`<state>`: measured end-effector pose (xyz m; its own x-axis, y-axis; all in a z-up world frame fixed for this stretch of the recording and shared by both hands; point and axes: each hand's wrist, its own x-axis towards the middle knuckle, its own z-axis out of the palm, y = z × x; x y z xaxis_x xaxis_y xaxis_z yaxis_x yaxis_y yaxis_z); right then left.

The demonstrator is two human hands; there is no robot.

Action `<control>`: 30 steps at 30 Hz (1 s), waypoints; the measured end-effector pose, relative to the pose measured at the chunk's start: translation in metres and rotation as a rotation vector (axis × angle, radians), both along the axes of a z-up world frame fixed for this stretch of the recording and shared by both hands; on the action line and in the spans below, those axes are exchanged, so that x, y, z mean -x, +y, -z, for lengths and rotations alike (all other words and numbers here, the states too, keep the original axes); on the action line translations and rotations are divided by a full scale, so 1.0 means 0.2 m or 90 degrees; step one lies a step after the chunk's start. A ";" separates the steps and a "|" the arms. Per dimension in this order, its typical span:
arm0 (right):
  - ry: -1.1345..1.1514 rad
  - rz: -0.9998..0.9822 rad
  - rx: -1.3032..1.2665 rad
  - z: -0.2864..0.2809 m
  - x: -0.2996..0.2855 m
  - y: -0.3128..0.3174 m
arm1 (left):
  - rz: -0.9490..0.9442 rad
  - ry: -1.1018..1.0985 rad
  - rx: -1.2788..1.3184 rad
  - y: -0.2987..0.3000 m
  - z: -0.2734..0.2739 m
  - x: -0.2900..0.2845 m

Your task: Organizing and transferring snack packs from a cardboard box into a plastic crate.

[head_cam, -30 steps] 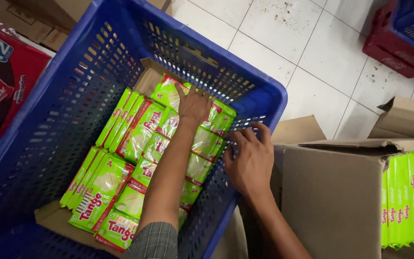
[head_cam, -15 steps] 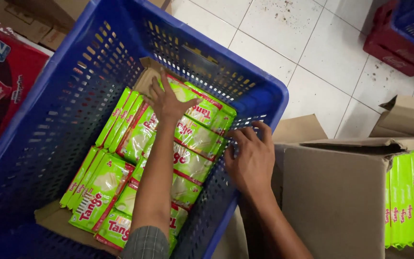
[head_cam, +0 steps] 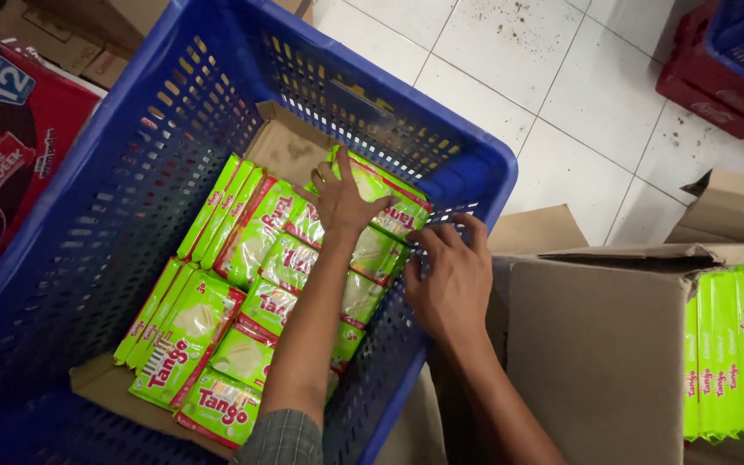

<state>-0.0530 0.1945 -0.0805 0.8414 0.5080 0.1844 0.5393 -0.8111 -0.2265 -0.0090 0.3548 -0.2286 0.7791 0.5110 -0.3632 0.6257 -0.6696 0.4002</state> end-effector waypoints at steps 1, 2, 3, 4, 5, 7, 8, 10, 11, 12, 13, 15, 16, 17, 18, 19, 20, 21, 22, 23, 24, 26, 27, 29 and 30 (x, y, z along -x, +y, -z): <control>-0.001 0.000 -0.001 0.00 0.00 0.00 | 0.000 -0.001 -0.001 0.01 0.02 0.01; 0.004 0.002 0.002 0.01 0.00 -0.01 | 0.013 -0.007 0.007 0.02 0.04 0.02; 0.007 0.004 0.004 0.01 -0.01 -0.01 | 0.025 -0.016 0.014 0.03 0.06 0.01; 0.004 0.004 0.003 0.01 -0.02 -0.01 | 0.025 -0.019 0.013 0.03 0.06 0.02; 0.004 0.007 0.012 0.01 -0.01 0.00 | 0.067 -0.018 -0.012 0.03 0.06 0.04; 0.004 0.010 0.017 0.01 0.00 0.00 | 0.108 -0.018 -0.040 0.01 0.06 0.09; 0.010 0.013 0.019 0.01 0.00 0.00 | 0.168 0.010 -0.084 -0.02 0.06 0.11; 0.012 0.017 0.022 0.01 0.00 0.00 | 0.228 0.034 -0.128 -0.08 0.04 0.14; 0.018 0.023 0.021 0.01 0.00 0.00 | 0.244 0.007 -0.107 -0.10 0.04 0.16; 0.024 0.030 0.021 0.01 0.00 0.00 | 0.259 -0.021 -0.086 -0.13 0.04 0.18; 0.024 0.030 0.021 0.01 0.00 0.00 | 0.259 -0.021 -0.085 -0.16 0.04 0.20; 0.035 0.049 0.033 0.03 0.00 0.01 | 0.382 -0.022 -0.170 -0.20 0.04 0.23; 0.034 0.050 0.031 0.03 0.00 0.00 | 0.383 -0.023 -0.173 -0.22 0.06 0.25; 0.026 0.047 0.037 0.03 0.00 0.00 | 0.426 -0.005 -0.182 -0.23 0.07 0.28; 0.019 0.044 0.044 0.03 0.01 0.00 | 0.469 0.013 -0.192 -0.25 0.08 0.31; 0.017 0.044 0.036 0.05 0.00 -0.01 | 0.469 0.015 -0.200 -0.26 0.10 0.34; 0.018 0.038 0.040 0.06 0.00 -0.01 | 0.505 0.026 -0.191 -0.28 0.12 0.37; 0.017 0.032 0.042 0.06 -0.01 -0.01 | 0.540 0.038 -0.185 -0.28 0.13 0.40; 0.014 0.032 0.032 0.05 0.01 -0.01 | 0.539 0.039 -0.195 -0.28 0.16 0.46; 0.011 0.018 0.021 0.03 0.01 0.00 | 0.557 0.035 -0.167 -0.26 0.19 0.47; 0.008 0.004 0.010 0.00 0.01 0.00 | 0.574 0.032 -0.139 -0.25 0.21 0.49; 0.071 0.009 0.032 0.02 0.03 -0.02 | 0.514 0.012 -0.093 -0.21 0.29 0.55; 0.144 0.003 0.061 0.02 0.01 -0.02 | 0.444 -0.002 -0.033 -0.19 0.34 0.54; 0.292 0.001 0.038 0.13 0.02 0.00 | 0.372 0.022 -0.008 -0.12 0.32 0.53; 0.464 -0.014 0.012 0.20 0.02 -0.01 | 0.292 0.069 0.028 -0.11 0.32 0.53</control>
